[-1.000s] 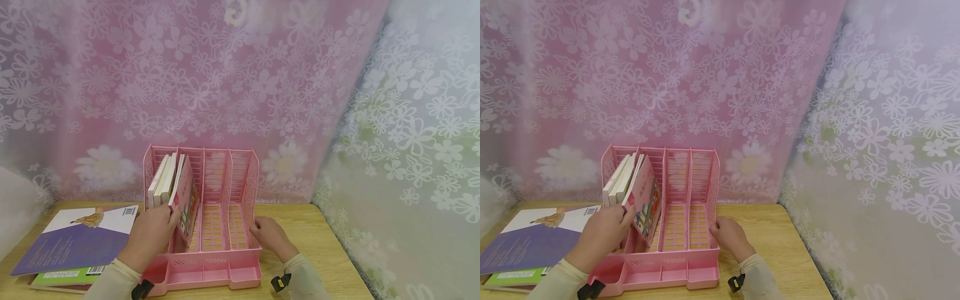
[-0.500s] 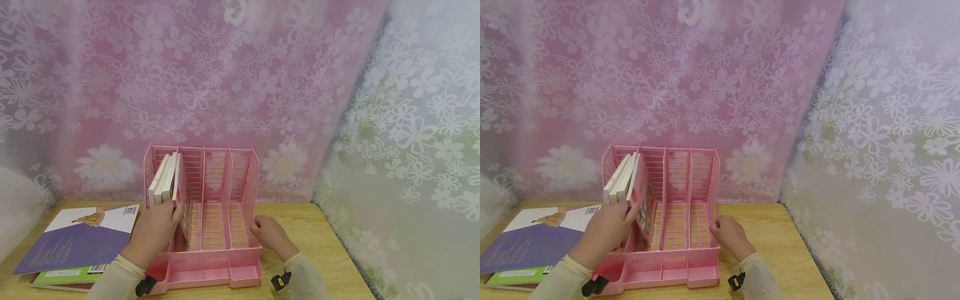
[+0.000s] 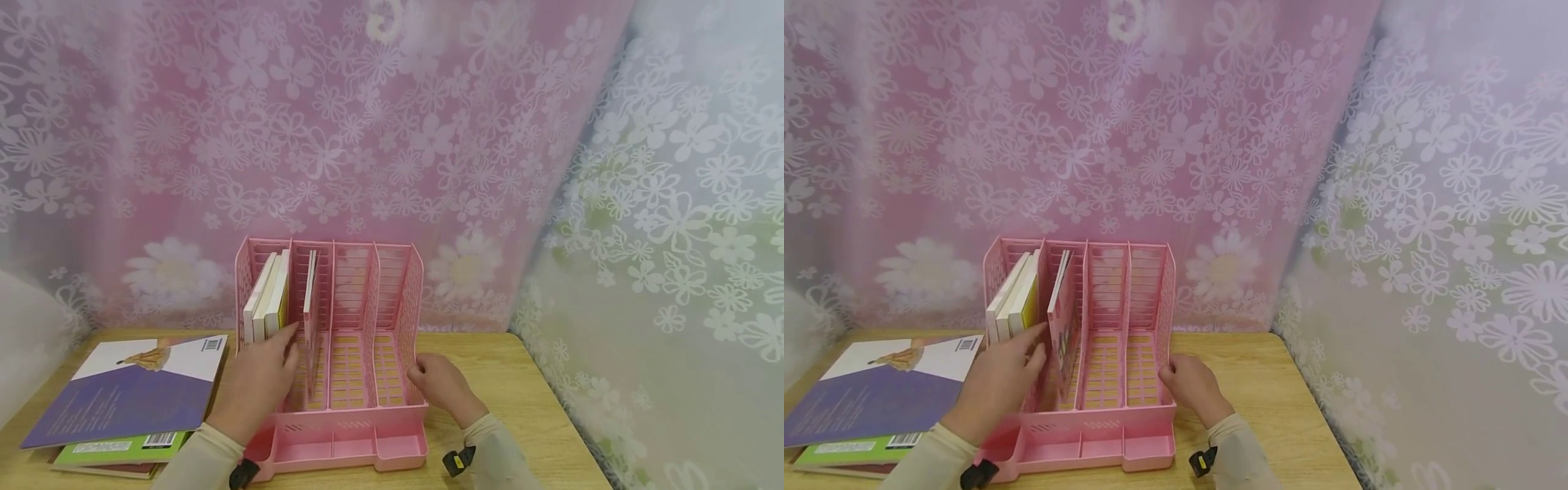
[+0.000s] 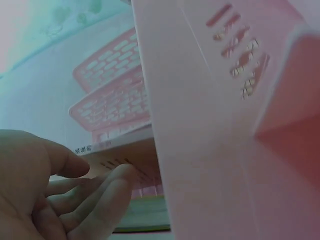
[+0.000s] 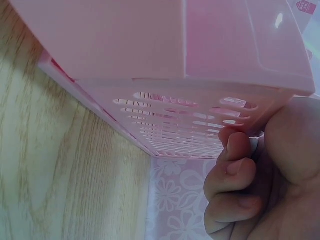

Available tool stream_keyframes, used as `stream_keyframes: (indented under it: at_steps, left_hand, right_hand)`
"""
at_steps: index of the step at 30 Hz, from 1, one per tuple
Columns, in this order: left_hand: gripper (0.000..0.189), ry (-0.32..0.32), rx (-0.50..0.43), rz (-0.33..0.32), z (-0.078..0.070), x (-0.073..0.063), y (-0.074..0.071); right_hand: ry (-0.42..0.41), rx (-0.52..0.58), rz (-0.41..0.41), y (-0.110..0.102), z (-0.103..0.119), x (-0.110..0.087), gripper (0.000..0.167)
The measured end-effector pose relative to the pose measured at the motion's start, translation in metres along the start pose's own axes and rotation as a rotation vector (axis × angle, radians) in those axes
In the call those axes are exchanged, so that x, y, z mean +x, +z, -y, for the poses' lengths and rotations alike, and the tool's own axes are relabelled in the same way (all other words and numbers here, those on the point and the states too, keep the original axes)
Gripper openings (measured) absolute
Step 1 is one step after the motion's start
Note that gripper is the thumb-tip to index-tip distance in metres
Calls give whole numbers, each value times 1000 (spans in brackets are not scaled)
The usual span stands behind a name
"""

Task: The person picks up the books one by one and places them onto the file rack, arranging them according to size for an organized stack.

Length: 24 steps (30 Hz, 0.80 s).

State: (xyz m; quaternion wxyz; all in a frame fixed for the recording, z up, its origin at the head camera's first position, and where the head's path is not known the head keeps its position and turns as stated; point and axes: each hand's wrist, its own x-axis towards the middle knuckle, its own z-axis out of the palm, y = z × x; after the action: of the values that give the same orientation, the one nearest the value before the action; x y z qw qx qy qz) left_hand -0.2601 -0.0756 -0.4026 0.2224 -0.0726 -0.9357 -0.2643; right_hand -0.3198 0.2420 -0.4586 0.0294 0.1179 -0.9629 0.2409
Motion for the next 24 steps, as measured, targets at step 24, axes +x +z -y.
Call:
stream_keyframes:
  at_steps: [24]
  left_hand:
    - [67,-8,-176,177,-6,-9,23]
  right_hand:
    - [18,3,11,2,0,1,24]
